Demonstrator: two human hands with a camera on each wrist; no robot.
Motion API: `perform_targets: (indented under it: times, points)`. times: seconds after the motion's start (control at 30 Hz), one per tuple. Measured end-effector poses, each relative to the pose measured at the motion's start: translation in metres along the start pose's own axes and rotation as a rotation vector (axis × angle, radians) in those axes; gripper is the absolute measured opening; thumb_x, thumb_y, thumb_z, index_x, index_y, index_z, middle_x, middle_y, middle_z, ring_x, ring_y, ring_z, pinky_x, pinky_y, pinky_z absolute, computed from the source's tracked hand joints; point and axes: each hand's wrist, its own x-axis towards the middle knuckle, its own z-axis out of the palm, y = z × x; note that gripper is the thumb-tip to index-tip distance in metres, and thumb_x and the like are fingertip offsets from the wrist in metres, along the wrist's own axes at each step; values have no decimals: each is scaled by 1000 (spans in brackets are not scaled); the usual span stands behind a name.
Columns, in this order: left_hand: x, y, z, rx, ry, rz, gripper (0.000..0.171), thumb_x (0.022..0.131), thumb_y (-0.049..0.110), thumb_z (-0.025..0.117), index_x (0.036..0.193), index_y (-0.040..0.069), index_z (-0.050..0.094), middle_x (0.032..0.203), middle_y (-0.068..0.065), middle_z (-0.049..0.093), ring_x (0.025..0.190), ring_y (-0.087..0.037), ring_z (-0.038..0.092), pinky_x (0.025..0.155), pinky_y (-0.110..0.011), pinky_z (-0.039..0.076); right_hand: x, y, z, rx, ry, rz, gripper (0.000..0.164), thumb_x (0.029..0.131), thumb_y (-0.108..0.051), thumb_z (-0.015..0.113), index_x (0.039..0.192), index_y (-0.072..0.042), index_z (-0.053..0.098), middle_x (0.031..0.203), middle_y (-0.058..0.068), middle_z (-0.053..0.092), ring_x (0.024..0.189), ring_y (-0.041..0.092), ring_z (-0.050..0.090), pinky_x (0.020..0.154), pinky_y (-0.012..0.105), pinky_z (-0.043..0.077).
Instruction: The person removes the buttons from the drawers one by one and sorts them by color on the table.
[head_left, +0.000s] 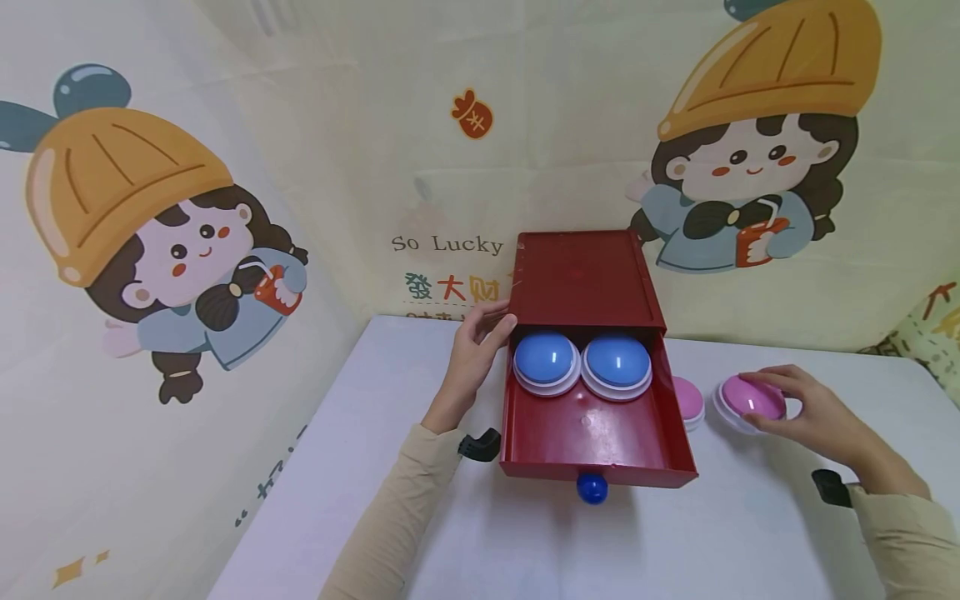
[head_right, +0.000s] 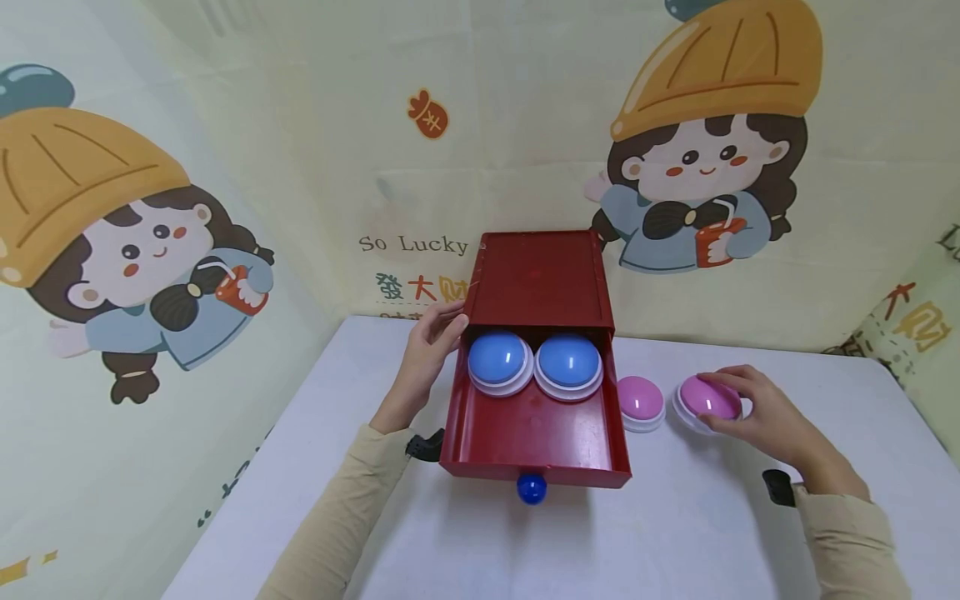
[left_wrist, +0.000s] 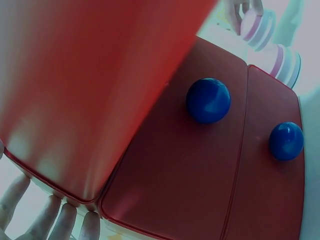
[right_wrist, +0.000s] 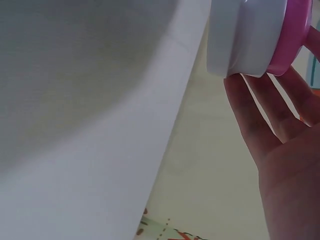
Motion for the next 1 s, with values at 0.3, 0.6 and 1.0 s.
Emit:
perform_targets:
  times: [0.3, 0.6, 1.0]
  points:
    - [-1, 0, 1, -4, 3, -10, 38, 89, 36, 60, 123, 21, 54, 121, 2, 55, 112, -14, 52, 88, -34, 48, -1, 9, 9, 13, -17, 18, 61, 72, -27, 79, 123, -4, 53, 115, 17, 44, 101, 40, 43, 61, 15, 46]
    - [-1, 2, 1, 4, 5, -16, 38, 89, 36, 59, 123, 21, 53, 122, 2, 55, 113, -14, 51, 88, -34, 48, 1, 17, 18, 9, 2, 16, 60, 73, -26, 79, 122, -3, 53, 116, 19, 44, 101, 37, 41, 65, 11, 43]
    - [-2, 3, 0, -7, 3, -11, 37, 89, 33, 59, 123, 19, 54, 121, 1, 55, 112, -15, 52, 89, -34, 48, 3, 19, 24, 11, -5, 31, 62, 71, -28, 80, 121, -3, 53, 116, 19, 44, 104, 40, 41, 62, 13, 44]
